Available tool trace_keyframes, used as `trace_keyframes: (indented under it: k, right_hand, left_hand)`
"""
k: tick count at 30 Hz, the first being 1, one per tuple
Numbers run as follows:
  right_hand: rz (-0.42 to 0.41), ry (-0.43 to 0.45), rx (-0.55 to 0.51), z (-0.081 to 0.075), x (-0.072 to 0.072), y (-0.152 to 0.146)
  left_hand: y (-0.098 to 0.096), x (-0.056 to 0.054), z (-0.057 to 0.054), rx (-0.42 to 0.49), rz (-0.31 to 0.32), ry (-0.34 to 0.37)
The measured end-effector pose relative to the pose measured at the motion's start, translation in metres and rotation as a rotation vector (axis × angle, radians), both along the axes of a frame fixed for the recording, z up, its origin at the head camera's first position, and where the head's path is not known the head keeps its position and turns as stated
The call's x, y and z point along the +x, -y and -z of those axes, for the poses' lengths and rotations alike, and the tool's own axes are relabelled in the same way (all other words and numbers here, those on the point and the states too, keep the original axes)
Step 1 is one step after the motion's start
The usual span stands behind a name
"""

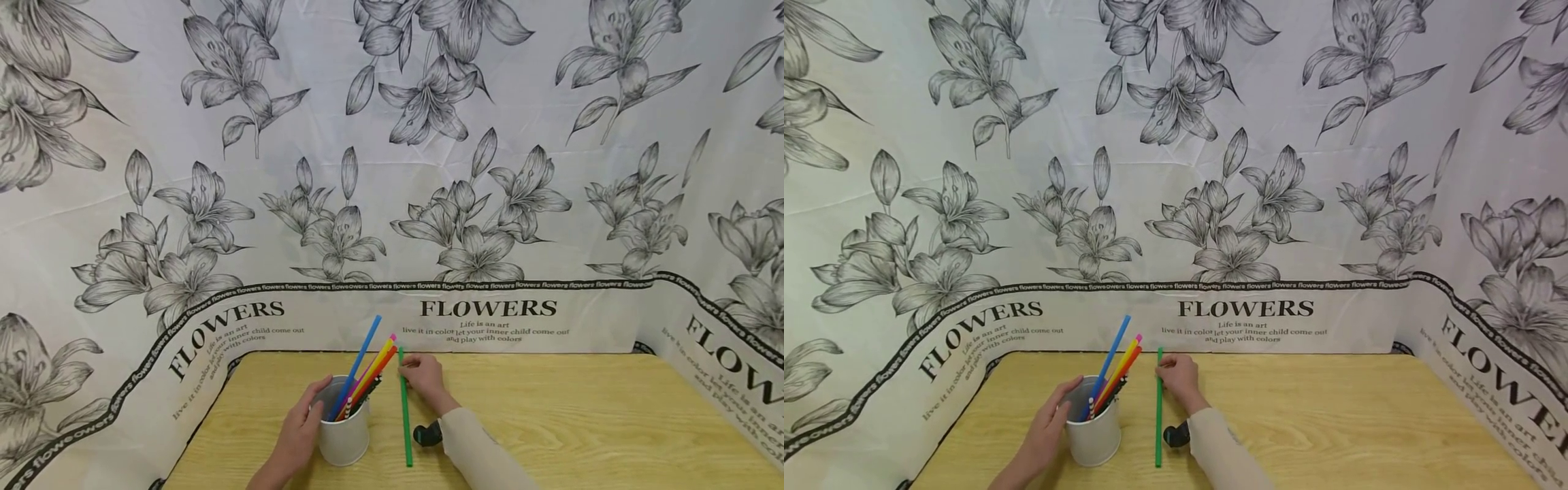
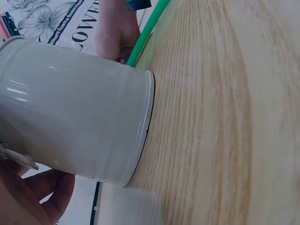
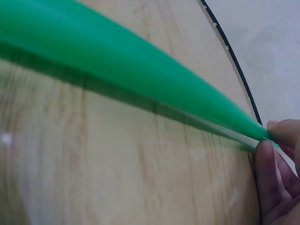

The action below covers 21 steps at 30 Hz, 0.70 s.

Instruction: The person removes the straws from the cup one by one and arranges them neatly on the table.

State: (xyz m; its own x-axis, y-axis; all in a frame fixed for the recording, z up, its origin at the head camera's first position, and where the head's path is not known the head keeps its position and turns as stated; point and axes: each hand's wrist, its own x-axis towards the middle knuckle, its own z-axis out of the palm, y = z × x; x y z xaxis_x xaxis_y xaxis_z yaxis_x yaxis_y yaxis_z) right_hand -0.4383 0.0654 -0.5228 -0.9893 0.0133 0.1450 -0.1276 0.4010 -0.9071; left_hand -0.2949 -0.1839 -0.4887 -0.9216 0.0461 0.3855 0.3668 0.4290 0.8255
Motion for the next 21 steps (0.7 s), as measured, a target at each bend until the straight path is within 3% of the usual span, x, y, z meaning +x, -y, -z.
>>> trace_keyframes:
  k: [16, 21]
  right_hand:
    - [0.061, -0.062, 0.016, 0.0023, 0.0021, 0.0030]
    - [0.119, -0.071, 0.089, 0.0028, 0.0042, 0.0045]
  left_hand:
    - [0.0003, -0.0025, -0.0004, 0.018, 0.011, 0.012]
    - [-0.0001, -0.0018, -0.0002, 0.015, 0.014, 0.014]
